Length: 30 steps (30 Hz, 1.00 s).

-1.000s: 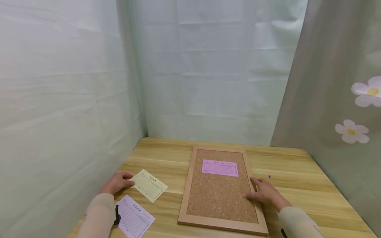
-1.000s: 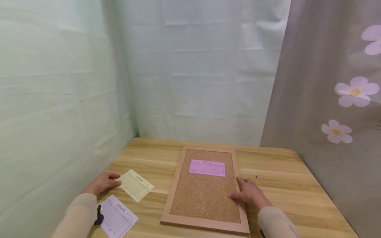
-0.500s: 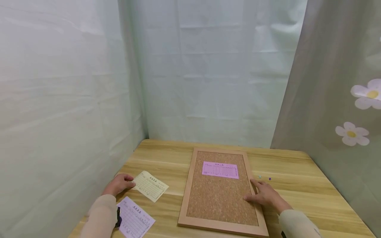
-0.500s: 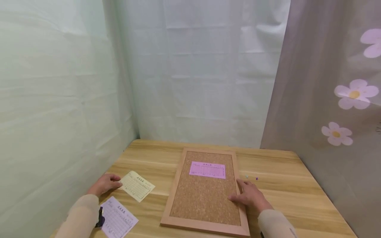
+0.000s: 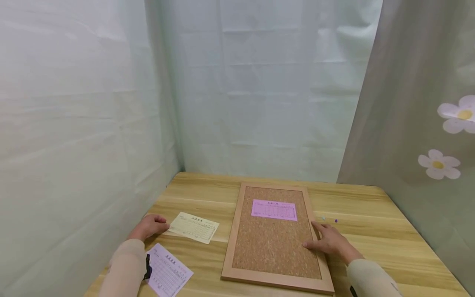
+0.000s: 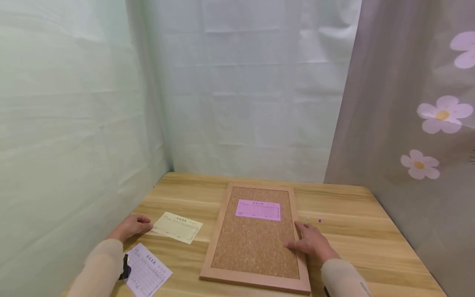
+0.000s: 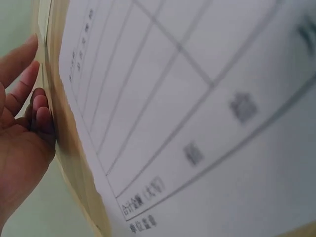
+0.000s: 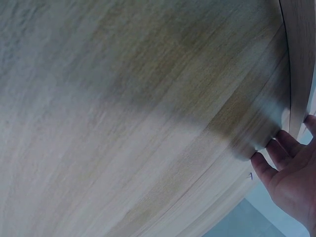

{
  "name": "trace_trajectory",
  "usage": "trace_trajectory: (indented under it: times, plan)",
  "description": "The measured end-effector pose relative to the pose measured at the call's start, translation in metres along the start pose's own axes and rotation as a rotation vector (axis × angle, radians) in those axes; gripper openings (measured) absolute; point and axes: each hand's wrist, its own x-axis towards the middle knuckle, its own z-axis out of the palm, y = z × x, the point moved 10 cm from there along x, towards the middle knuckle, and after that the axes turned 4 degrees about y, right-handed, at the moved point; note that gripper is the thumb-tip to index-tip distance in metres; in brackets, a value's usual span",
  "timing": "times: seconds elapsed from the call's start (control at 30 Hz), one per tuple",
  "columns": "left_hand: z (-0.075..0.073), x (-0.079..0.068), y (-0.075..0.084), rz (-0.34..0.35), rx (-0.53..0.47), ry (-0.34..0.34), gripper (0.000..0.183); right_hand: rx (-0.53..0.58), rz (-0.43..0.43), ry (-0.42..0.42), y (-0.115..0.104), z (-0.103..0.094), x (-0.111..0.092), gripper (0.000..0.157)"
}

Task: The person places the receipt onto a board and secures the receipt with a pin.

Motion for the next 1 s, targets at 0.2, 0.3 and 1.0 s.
trace_trajectory:
  times: [0.2,0.3,1.0]
  plan:
    - [0.004,0.0,0.003,0.007,-0.019,-0.029,0.05,0.006,-0.004,0.006,0.0,-0.001,-0.001,0.101]
    - [0.005,-0.002,0.005,0.018,-0.021,-0.046,0.052,0.007,-0.007,0.004,0.001,0.0,-0.001,0.101]
    - [0.009,-0.009,0.021,0.161,0.009,-0.046,0.039,-0.005,-0.006,-0.001,0.0,0.001,0.0,0.102]
